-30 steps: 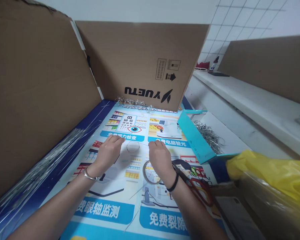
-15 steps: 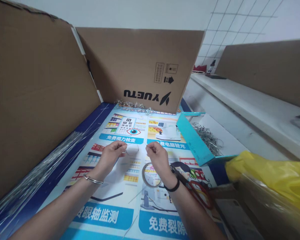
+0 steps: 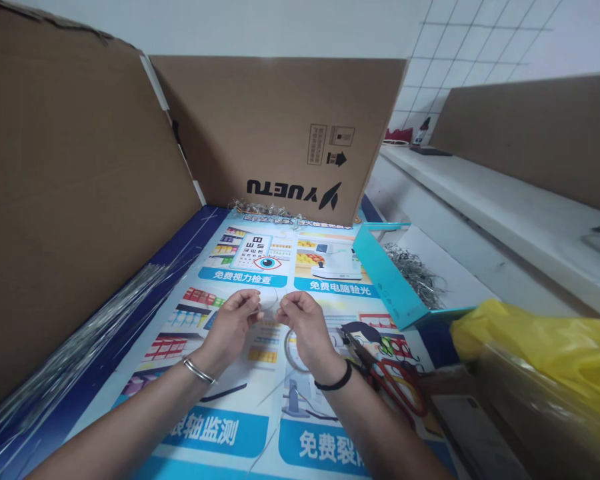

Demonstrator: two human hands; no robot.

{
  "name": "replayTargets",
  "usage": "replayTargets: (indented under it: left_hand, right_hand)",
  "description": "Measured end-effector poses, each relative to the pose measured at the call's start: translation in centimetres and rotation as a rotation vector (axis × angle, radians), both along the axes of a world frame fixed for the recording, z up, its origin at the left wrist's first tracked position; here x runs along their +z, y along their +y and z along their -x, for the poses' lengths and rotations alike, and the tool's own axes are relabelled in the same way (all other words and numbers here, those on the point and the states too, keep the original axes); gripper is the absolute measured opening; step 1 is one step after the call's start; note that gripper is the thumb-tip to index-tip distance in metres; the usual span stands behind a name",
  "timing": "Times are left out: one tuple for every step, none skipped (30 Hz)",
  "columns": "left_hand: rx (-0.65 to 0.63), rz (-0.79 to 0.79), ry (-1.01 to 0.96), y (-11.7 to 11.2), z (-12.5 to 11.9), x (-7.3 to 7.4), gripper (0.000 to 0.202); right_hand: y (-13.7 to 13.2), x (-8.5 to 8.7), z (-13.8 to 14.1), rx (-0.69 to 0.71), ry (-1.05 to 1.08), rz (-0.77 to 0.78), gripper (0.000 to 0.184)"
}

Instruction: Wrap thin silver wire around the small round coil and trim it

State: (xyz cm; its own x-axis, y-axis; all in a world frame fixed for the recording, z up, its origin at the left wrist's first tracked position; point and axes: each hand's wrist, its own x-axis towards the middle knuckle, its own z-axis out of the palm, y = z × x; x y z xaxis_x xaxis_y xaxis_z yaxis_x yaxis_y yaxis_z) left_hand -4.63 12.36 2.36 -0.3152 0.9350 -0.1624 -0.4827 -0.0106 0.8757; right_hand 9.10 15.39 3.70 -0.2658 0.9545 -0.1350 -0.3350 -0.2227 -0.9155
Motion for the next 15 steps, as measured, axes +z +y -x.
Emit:
replayTargets:
  left_hand:
    - [-0.019, -0.012, 0.031, 0.0, -0.1, 0.1, 0.027]
    - [-0.041, -0.031, 0.082, 0.0, -0.1, 0.3, 0.029]
    - [-0.064, -0.058, 0.15, 0.0, 0.1, 0.4, 0.032]
    - [-0.081, -0.091, 0.232, 0.1, 0.4, 0.7, 0.035]
    - [-0.095, -0.131, 0.332, 0.1, 0.8, 0.9, 0.034]
    - [-0.109, -0.176, 0.446, 0.2, 1.3, 1.1, 0.03]
    - [-0.125, -0.227, 0.568, 0.3, 1.9, 1.2, 0.024]
    - [-0.158, -0.289, 0.702, 0.4, 2.5, 1.3, 0.02]
    - [-0.215, -0.364, 0.841, 0.5, 3.2, 1.2, 0.02]
    - [-0.274, -0.452, 0.975, 0.6, 3.8, 1.2, 0.024]
    - [-0.323, -0.542, 1.121, 0.7, 4.3, 1.1, 0.028]
    - [-0.338, -0.62, 1.278, 0.8, 4.8, 0.9, 0.031]
    - [-0.33, -0.68, 1.44, 0.8, 5.1, 0.8, 0.033]
    - [-0.302, -0.72, 1.598, 0.7, 5.3, 0.8, 0.032]
    - [-0.265, -0.746, 1.738, 0.7, 5.4, 0.8, 0.029]
  right_hand:
    - [0.0, 0.1, 0.0, -0.006, 0.002, -0.001, 0.025]
    - [0.1, 0.1, -0.1, -0.013, -0.003, -0.004, 0.026]
    - [0.3, 0.2, -0.3, -0.022, -0.014, -0.007, 0.026]
    - [0.5, 0.3, -0.5, -0.029, -0.027, -0.009, 0.027]
    - [0.8, 0.4, -0.8, -0.033, -0.039, -0.009, 0.027]
    - [1.0, 0.5, -1.0, -0.03, -0.048, -0.008, 0.028]
    - [1.3, 0.6, -1.3, -0.024, -0.054, -0.005, 0.029]
    - [1.5, 0.7, -1.6, -0.014, -0.059, -0.003, 0.029]
    - [1.7, 0.8, -1.9, -0.002, -0.061, 0.0, 0.029]
    - [1.8, 1.0, -2.1, 0.011, -0.063, 0.003, 0.028]
    - [2.0, 1.0, -2.3, 0.023, -0.064, 0.006, 0.027]
    - [2.0, 1.1, -2.4, 0.033, -0.064, 0.01, 0.026]
    - [2.1, 1.1, -2.5, 0.041, -0.063, 0.013, 0.026]
    - [2.1, 1.2, -2.5, 0.048, -0.062, 0.015, 0.025]
    - [2.1, 1.2, -2.5, 0.053, -0.059, 0.016, 0.025]
